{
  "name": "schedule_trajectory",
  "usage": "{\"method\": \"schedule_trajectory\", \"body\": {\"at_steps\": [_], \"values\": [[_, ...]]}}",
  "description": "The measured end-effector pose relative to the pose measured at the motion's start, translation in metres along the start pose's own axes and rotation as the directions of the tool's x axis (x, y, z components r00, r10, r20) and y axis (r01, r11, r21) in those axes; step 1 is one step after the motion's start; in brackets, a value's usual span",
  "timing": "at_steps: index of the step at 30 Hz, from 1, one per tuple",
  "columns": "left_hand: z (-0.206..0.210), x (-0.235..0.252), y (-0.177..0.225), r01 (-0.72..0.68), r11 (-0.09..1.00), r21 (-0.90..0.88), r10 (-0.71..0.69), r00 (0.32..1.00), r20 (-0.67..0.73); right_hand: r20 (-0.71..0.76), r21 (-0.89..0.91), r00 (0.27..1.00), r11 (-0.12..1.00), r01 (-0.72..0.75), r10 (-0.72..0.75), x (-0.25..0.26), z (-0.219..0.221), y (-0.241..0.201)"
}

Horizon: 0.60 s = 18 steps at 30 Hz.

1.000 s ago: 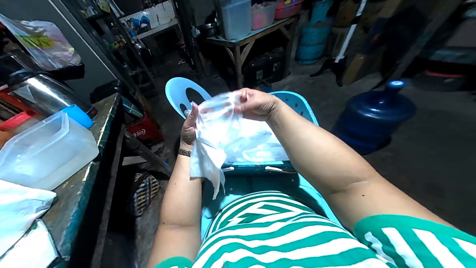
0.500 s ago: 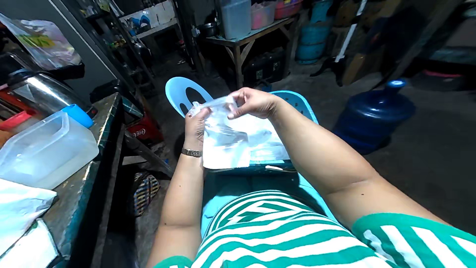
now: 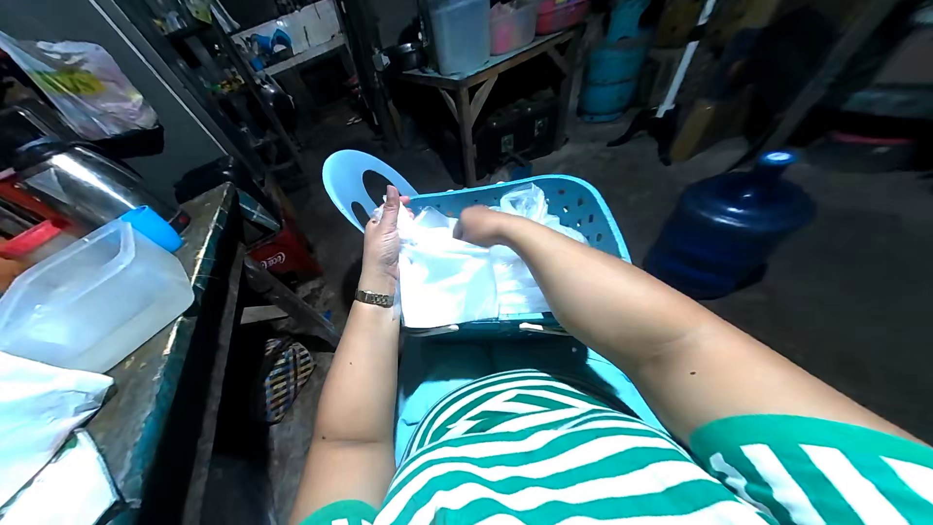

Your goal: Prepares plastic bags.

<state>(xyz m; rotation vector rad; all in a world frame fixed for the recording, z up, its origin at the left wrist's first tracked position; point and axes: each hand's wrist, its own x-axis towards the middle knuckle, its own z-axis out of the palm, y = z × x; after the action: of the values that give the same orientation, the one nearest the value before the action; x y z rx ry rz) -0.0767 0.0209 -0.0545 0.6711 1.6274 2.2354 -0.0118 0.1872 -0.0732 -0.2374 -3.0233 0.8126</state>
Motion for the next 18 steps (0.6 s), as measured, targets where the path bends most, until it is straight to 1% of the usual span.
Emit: {"method": "schedule_trajectory", "body": {"at_steps": [1, 2, 3, 5, 7, 8, 11, 13, 15, 17, 18], "values": [[0.000, -0.001, 0.000, 0.010, 1.000, 0.019, -0.010, 1.000, 0.001, 0.161, -0.117, 0.987, 0.993, 0.002, 0.017, 0.000, 0.000, -0.005], [0.001, -0.002, 0.001, 0.027, 0.999, 0.040, -0.027, 1.000, 0.004, 0.241, -0.172, 0.970, 0.985, 0.004, 0.038, 0.001, -0.001, -0.007], [0.001, -0.004, 0.002, 0.046, 0.998, 0.049, -0.046, 0.999, 0.004, 0.246, -0.178, 0.968, 0.984, -0.002, 0.047, 0.002, -0.002, -0.006], [0.003, -0.006, 0.005, 0.081, 0.995, 0.050, -0.081, 0.997, 0.007, 0.126, -0.112, 0.992, 0.994, 0.007, 0.007, 0.001, -0.007, -0.001], [0.002, -0.004, 0.004, 0.088, 0.996, 0.035, -0.088, 0.996, 0.004, -0.058, -0.023, 0.998, 0.999, 0.030, -0.032, -0.001, -0.011, 0.004], [0.002, -0.003, 0.003, 0.087, 0.996, 0.018, -0.087, 0.996, 0.007, -0.143, 0.002, 0.988, 0.998, 0.060, -0.059, -0.001, -0.013, 0.007], [0.005, -0.004, 0.005, 0.078, 0.997, -0.013, -0.078, 0.997, -0.006, -0.324, 0.075, 0.936, 0.982, 0.171, -0.138, -0.006, -0.024, 0.009], [0.006, -0.005, 0.005, 0.069, 0.998, 0.006, -0.069, 0.998, -0.009, -0.387, 0.208, 0.912, 0.951, 0.231, -0.137, -0.012, -0.030, 0.005], [0.005, -0.004, 0.004, 0.043, 0.998, 0.037, -0.044, 0.999, 0.006, -0.401, 0.334, 0.911, 0.909, 0.249, -0.103, -0.019, -0.034, -0.004], [0.003, -0.003, 0.002, 0.016, 0.997, 0.075, -0.018, 0.999, 0.028, -0.415, 0.412, 0.905, 0.868, 0.277, -0.092, -0.023, -0.032, -0.013], [0.003, -0.003, 0.002, 0.000, 0.996, 0.089, -0.003, 0.999, 0.033, -0.411, 0.423, 0.905, 0.856, 0.297, -0.110, -0.023, -0.030, -0.014]]}}
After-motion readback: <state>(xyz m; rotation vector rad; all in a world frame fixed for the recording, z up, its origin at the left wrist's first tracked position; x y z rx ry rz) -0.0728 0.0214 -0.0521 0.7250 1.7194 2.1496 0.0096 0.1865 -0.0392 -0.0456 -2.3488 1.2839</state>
